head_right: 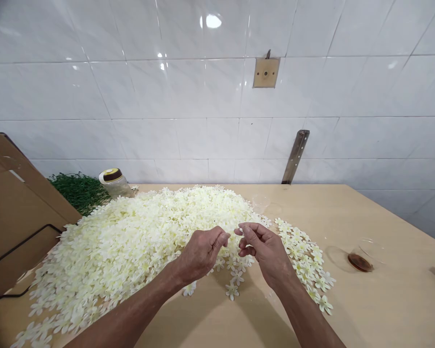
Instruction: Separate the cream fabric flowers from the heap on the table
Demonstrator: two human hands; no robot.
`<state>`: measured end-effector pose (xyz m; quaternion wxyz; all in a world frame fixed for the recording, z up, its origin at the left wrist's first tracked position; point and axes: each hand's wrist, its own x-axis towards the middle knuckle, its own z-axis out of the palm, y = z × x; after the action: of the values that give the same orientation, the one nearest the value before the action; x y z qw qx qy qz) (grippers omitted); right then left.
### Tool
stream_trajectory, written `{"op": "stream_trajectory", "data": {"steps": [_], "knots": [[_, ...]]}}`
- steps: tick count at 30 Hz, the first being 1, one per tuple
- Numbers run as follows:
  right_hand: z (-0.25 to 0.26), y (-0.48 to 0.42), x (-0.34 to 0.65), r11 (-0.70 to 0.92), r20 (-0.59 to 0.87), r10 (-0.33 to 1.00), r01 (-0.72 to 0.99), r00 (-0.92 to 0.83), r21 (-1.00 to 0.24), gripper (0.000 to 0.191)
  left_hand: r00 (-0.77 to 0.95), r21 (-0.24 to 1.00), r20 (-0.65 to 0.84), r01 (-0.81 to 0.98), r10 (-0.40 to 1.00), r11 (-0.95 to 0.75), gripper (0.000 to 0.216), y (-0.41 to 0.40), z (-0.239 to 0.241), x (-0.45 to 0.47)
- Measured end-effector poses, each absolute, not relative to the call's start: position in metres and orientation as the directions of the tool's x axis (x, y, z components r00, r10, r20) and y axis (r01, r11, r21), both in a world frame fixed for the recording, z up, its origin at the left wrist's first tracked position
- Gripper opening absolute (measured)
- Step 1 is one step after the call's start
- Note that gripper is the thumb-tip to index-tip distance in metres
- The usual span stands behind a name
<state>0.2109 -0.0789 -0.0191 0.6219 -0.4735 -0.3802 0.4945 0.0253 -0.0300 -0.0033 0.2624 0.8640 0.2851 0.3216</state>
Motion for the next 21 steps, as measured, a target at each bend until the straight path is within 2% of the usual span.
{"op": "stream_trajectory", "data": {"steps": [3, 5, 10, 16, 21], "knots": [[-0.016, -0.079, 0.217, 0.123, 0.060, 0.969, -0.257, 0.239, -0.959, 0.030, 0.679, 0.631, 0.349, 0.339, 0.645, -0.698, 0.030, -0.044, -0.014, 0.034], [-0.013, -0.079, 0.222, 0.175, 0.106, 0.957, -0.249, 0.269, -0.952, 0.031, 0.721, 0.624, 0.305, 0.343, 0.622, -0.703, 0.019, -0.056, -0.025, 0.042], [-0.006, -0.080, 0.229, 0.246, 0.169, 0.933, -0.221, 0.319, -0.944, 0.032, 0.806, 0.615, 0.260, 0.286, 0.532, -0.735, 0.046, -0.076, -0.046, 0.063], [-0.004, -0.081, 0.228, 0.246, 0.173, 0.936, -0.220, 0.305, -0.944, 0.027, 0.815, 0.707, 0.230, 0.236, 0.533, -0.666, 0.026, -0.074, -0.049, 0.086], [-0.002, -0.082, 0.229, 0.254, 0.184, 0.930, -0.193, 0.318, -0.948, 0.027, 0.792, 0.824, 0.137, 0.243, 0.595, -0.512, 0.028, -0.069, -0.049, 0.092]]}}
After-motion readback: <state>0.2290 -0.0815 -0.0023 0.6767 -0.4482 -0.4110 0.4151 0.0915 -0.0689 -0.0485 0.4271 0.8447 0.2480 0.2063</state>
